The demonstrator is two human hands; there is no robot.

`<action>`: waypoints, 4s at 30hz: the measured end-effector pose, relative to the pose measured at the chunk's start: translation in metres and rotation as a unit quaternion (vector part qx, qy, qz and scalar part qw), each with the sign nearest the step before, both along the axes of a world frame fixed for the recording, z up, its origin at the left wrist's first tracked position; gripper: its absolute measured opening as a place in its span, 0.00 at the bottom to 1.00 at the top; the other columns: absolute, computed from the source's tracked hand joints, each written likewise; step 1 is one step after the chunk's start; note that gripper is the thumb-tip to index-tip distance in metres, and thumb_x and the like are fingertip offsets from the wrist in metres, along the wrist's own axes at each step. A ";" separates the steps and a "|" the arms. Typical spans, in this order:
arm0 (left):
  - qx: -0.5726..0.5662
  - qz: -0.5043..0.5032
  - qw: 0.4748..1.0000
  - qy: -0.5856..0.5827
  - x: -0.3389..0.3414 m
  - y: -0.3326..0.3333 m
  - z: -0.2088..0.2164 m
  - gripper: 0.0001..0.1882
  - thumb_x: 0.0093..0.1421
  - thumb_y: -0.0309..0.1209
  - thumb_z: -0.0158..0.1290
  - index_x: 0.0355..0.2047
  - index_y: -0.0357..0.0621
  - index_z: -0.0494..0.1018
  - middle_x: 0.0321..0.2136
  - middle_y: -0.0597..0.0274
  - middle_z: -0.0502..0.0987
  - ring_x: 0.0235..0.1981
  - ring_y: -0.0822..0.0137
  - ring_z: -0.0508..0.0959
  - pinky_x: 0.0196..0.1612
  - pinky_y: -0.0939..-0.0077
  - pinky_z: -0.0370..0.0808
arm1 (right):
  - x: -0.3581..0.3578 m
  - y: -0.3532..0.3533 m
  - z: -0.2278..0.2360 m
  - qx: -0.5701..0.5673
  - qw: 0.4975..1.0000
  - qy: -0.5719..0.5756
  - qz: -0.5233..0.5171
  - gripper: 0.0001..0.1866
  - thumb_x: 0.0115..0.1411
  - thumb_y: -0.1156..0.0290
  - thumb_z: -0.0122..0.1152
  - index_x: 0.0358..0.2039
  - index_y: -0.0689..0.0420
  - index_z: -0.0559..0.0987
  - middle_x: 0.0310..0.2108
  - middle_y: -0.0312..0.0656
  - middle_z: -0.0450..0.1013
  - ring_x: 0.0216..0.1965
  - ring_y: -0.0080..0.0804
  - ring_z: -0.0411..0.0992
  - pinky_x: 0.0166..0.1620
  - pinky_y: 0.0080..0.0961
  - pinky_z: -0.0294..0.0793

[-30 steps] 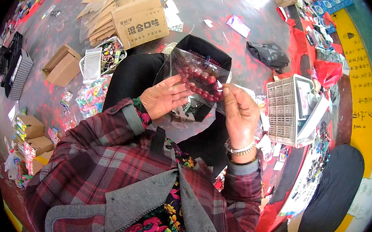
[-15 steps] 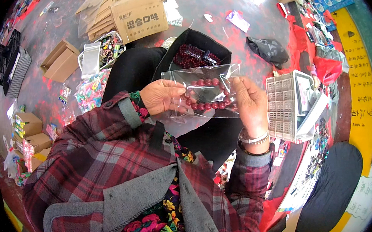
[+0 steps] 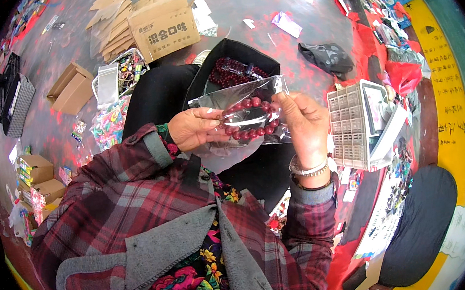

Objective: The person sits on the floor and handles red beaded bracelets. They wipe a bracelet with a cloth, place it into a clear plastic bag, and seal the bag. The person repeats this process with another bracelet, handling them one at a time.

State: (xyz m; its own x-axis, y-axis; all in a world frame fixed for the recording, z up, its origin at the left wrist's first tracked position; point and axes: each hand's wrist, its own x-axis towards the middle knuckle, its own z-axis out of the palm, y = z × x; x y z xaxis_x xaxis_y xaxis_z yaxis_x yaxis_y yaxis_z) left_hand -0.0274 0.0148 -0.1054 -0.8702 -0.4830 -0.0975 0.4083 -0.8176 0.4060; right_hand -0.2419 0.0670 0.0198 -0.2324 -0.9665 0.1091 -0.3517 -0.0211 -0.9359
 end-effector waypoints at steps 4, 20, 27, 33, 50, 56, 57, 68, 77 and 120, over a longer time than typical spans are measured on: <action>-0.019 -0.013 0.999 -0.024 0.005 -0.002 0.008 0.18 0.58 0.24 0.46 0.50 0.34 0.63 0.47 0.49 0.69 0.49 0.56 0.71 0.51 0.62 0.68 | -0.007 0.001 0.004 0.076 0.997 0.003 0.001 0.12 0.59 0.66 0.53 0.33 0.62 0.77 0.25 0.37 0.75 0.24 0.17 0.70 0.25 0.12 0.65; 0.003 0.095 0.995 0.004 -0.020 -0.001 0.013 0.19 0.59 0.23 0.44 0.52 0.39 0.62 0.48 0.55 0.68 0.52 0.59 0.67 0.52 0.63 0.67 | 0.052 0.001 -0.067 -0.070 0.866 -0.495 -0.019 0.17 0.64 0.65 0.44 0.48 0.61 0.67 0.43 0.43 0.71 0.43 0.30 0.70 0.47 0.25 0.68; -0.091 -0.010 0.996 0.007 -0.008 -0.005 0.008 0.24 0.57 0.21 0.44 0.56 0.41 0.59 0.52 0.52 0.65 0.55 0.60 0.64 0.55 0.63 0.63 | 0.021 0.006 -0.070 -0.091 0.839 -0.533 -0.055 0.11 0.63 0.70 0.43 0.42 0.61 0.70 0.37 0.38 0.72 0.37 0.24 0.70 0.44 0.24 0.71; 0.022 0.013 0.999 -0.044 -0.019 -0.022 0.027 0.27 0.62 0.39 0.40 0.54 0.30 0.56 0.50 0.50 0.66 0.53 0.60 0.66 0.58 0.65 0.60 | 0.002 0.020 -0.075 0.014 0.870 -0.492 -0.002 0.12 0.63 0.71 0.43 0.43 0.63 0.70 0.38 0.38 0.72 0.38 0.22 0.70 0.42 0.20 0.71; 0.009 0.014 1.000 -0.017 -0.034 -0.005 0.014 0.19 0.62 0.34 0.43 0.52 0.42 0.61 0.50 0.49 0.67 0.52 0.55 0.67 0.54 0.58 0.63 | 0.019 0.018 -0.086 0.024 0.945 -0.315 -0.081 0.06 0.57 0.73 0.54 0.33 0.61 0.76 0.26 0.30 0.71 0.24 0.12 0.64 0.26 0.09 0.63; 0.012 -0.005 1.000 0.024 -0.034 -0.001 0.019 0.22 0.61 0.35 0.46 0.54 0.43 0.58 0.51 0.51 0.65 0.51 0.59 0.68 0.53 0.58 0.64 | 0.025 0.019 -0.078 -0.005 0.980 -0.177 -0.086 0.04 0.56 0.75 0.56 0.28 0.62 0.76 0.23 0.29 0.69 0.23 0.13 0.62 0.26 0.11 0.63; 0.010 -0.011 0.999 0.031 -0.033 -0.002 0.020 0.23 0.61 0.36 0.46 0.54 0.42 0.58 0.50 0.52 0.66 0.49 0.60 0.68 0.53 0.59 0.64 | 0.026 0.018 -0.076 -0.011 0.987 -0.138 -0.082 0.03 0.56 0.75 0.56 0.28 0.62 0.76 0.23 0.29 0.69 0.23 0.13 0.63 0.27 0.11 0.63; 0.019 -0.001 1.000 -0.007 -0.029 0.001 0.014 0.26 0.62 0.40 0.43 0.55 0.38 0.56 0.44 0.58 0.67 0.40 0.67 0.69 0.49 0.59 0.67 | 0.024 0.014 -0.075 0.078 0.972 -0.219 -0.035 0.08 0.54 0.73 0.59 0.32 0.64 0.78 0.22 0.30 0.72 0.21 0.12 0.64 0.25 0.10 0.64; -0.010 0.024 1.000 -0.001 -0.034 0.001 0.016 0.25 0.65 0.41 0.33 0.56 0.37 0.55 0.51 0.49 0.64 0.52 0.59 0.67 0.50 0.64 0.69 | 0.021 0.016 -0.088 0.095 0.940 -0.310 -0.104 0.07 0.55 0.73 0.57 0.32 0.63 0.78 0.20 0.32 0.71 0.17 0.13 0.63 0.21 0.11 0.60; -0.029 0.037 0.993 -0.104 -0.029 -0.007 0.004 0.17 0.64 0.34 0.39 0.49 0.36 0.61 0.46 0.50 0.70 0.42 0.63 0.74 0.43 0.65 0.73 | 0.018 0.025 -0.118 0.215 0.889 -0.402 0.032 0.13 0.57 0.67 0.56 0.37 0.63 0.75 0.31 0.39 0.74 0.30 0.22 0.73 0.29 0.14 0.70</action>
